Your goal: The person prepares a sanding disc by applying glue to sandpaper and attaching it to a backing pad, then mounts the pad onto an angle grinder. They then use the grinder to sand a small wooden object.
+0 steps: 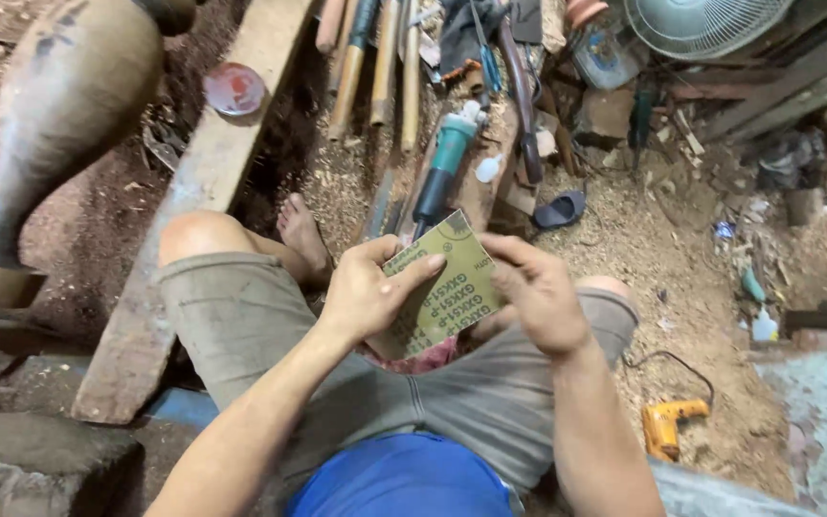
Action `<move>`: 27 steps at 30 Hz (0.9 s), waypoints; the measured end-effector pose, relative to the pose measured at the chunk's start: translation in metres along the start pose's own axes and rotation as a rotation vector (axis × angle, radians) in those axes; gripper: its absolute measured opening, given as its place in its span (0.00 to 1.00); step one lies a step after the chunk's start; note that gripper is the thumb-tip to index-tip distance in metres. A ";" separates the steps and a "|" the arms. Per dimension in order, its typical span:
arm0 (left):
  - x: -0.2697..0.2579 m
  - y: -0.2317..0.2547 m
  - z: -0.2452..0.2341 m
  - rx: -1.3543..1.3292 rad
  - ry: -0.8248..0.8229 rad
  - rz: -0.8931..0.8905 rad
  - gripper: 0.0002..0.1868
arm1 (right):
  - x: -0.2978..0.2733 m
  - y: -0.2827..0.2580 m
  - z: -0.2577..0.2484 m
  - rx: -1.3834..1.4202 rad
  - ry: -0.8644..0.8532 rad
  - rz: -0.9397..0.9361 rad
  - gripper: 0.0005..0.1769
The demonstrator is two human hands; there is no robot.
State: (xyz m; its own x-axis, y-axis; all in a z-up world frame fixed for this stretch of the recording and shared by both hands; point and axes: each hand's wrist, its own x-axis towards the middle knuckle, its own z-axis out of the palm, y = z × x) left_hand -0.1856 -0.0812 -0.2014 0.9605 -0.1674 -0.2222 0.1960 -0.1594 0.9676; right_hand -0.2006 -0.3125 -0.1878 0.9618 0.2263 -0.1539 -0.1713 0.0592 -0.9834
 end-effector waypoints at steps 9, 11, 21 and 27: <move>0.018 -0.069 -0.001 -0.126 0.023 0.056 0.16 | 0.027 0.074 -0.031 0.649 -0.234 0.258 0.20; 0.023 -0.076 0.003 -0.088 0.084 0.035 0.15 | 0.031 0.080 -0.029 0.558 -0.202 0.266 0.22; 0.123 -0.088 -0.043 0.661 0.425 0.220 0.26 | 0.078 0.166 -0.059 0.806 0.091 0.365 0.29; 0.196 -0.093 -0.206 0.515 0.572 -0.220 0.16 | 0.095 0.195 -0.071 0.772 0.288 0.382 0.29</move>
State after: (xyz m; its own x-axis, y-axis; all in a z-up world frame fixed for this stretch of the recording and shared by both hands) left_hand 0.0246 0.1010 -0.3103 0.8903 0.4224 -0.1702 0.4108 -0.5836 0.7004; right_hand -0.1272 -0.3480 -0.4005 0.8087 0.1189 -0.5760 -0.4851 0.6886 -0.5390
